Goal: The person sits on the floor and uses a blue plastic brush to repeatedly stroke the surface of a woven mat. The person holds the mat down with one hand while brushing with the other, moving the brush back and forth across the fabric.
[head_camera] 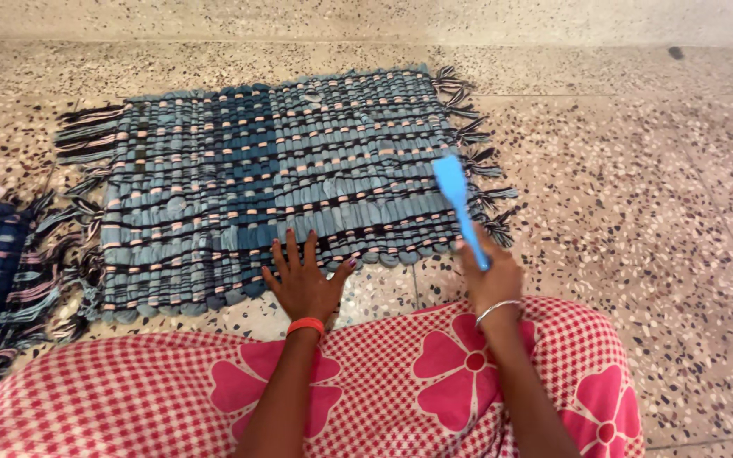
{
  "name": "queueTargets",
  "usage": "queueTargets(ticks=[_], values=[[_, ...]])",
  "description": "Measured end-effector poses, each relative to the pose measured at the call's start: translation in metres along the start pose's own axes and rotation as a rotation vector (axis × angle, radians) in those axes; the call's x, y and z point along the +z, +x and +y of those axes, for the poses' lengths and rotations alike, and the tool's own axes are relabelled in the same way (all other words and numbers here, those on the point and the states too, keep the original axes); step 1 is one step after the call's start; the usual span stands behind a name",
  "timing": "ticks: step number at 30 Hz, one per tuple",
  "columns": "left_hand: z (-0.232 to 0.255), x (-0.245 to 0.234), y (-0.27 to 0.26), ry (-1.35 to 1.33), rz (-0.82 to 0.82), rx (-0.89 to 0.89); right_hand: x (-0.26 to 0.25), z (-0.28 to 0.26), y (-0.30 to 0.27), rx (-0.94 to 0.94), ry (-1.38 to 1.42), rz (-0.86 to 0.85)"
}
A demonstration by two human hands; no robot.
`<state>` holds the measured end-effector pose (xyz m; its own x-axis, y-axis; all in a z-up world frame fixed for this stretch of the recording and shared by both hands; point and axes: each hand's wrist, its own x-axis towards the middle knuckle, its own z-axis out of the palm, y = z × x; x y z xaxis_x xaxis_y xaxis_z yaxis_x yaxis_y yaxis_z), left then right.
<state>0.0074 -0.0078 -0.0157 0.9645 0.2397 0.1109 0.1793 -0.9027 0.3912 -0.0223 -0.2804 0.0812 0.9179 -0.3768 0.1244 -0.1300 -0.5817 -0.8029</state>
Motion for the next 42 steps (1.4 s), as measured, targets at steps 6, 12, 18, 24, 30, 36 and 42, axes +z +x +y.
queueTargets(ticks=[6, 12, 18, 24, 30, 36, 42], values=[[-0.004, 0.002, -0.002, -0.024, 0.022, 0.034, 0.008, -0.001, 0.004, 0.117, 0.037, -0.088], [-0.034, -0.013, 0.001, -0.151, 0.179, -0.086, 0.006, 0.004, 0.010, 0.032, 0.047, 0.041], [-0.110, -0.009, 0.002, -0.283, 0.583, -0.727, 0.008, 0.005, 0.012, 0.024, 0.089, 0.017], [-0.157, 0.033, 0.008, -0.308, 0.861, -0.751, 0.012, 0.007, 0.010, 0.052, 0.104, 0.024], [-0.183, 0.033, 0.046, -1.055, 1.048, -0.797, 0.016, 0.009, 0.006, 0.010, 0.121, 0.006], [-0.104, 0.007, 0.046, -0.811, 0.561, -0.047, 0.017, 0.006, 0.006, -0.076, 0.097, 0.024], [-0.008, -0.038, -0.002, -0.243, 0.129, 0.499, 0.013, -0.006, 0.002, 0.041, 0.103, -0.020]])
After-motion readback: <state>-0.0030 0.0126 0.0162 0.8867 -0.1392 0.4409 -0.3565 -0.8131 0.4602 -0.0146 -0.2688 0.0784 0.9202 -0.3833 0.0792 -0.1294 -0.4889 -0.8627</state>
